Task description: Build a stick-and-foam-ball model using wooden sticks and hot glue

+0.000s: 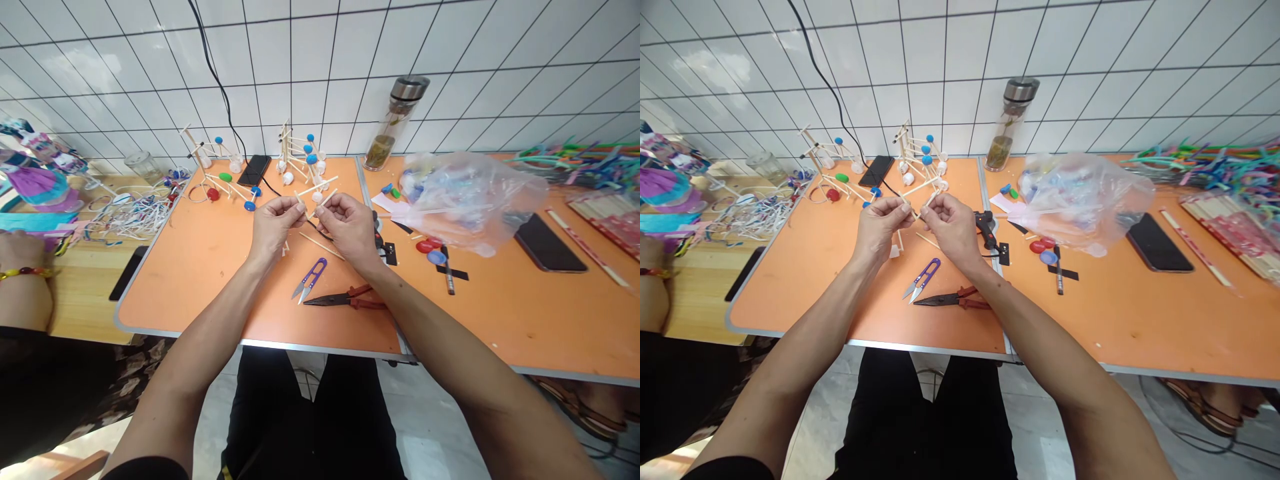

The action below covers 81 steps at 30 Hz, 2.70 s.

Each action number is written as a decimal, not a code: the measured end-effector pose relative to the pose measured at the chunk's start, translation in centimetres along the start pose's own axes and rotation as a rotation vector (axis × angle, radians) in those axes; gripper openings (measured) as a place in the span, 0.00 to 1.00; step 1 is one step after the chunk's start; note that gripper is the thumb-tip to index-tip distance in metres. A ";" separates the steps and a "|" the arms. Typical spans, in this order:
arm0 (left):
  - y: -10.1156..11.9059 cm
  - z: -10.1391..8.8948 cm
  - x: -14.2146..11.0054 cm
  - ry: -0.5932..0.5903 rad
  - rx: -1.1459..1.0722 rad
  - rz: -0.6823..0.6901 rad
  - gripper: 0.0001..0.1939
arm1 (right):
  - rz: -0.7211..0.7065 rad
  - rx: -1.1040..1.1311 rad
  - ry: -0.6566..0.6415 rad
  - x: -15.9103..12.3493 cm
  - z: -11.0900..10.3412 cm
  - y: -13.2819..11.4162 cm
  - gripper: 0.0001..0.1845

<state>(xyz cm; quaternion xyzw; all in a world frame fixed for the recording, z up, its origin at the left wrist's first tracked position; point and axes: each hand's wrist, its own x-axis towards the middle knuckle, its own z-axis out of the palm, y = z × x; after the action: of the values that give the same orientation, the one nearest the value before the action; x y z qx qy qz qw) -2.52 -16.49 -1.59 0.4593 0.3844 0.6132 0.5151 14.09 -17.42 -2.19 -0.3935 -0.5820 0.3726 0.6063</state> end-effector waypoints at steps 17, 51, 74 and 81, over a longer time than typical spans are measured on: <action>0.1 0.0 0.0 -0.008 -0.003 0.000 0.24 | 0.011 -0.001 0.002 0.0 0.0 -0.2 0.23; 0.1 0.0 -0.1 0.001 0.006 -0.003 0.22 | 0.027 -0.018 0.004 -0.1 0.0 -0.2 0.22; 0.2 0.1 -0.1 0.007 0.020 -0.007 0.22 | 0.024 -0.025 0.007 -0.1 0.1 -0.5 0.24; 0.2 0.0 -0.1 0.004 0.011 -0.007 0.22 | 0.019 -0.028 0.001 -0.1 0.0 -0.4 0.24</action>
<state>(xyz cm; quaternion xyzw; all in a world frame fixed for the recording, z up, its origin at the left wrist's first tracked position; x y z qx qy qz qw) -2.53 -16.62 -1.43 0.4595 0.3903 0.6103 0.5139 14.06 -17.66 -1.84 -0.4076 -0.5831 0.3701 0.5973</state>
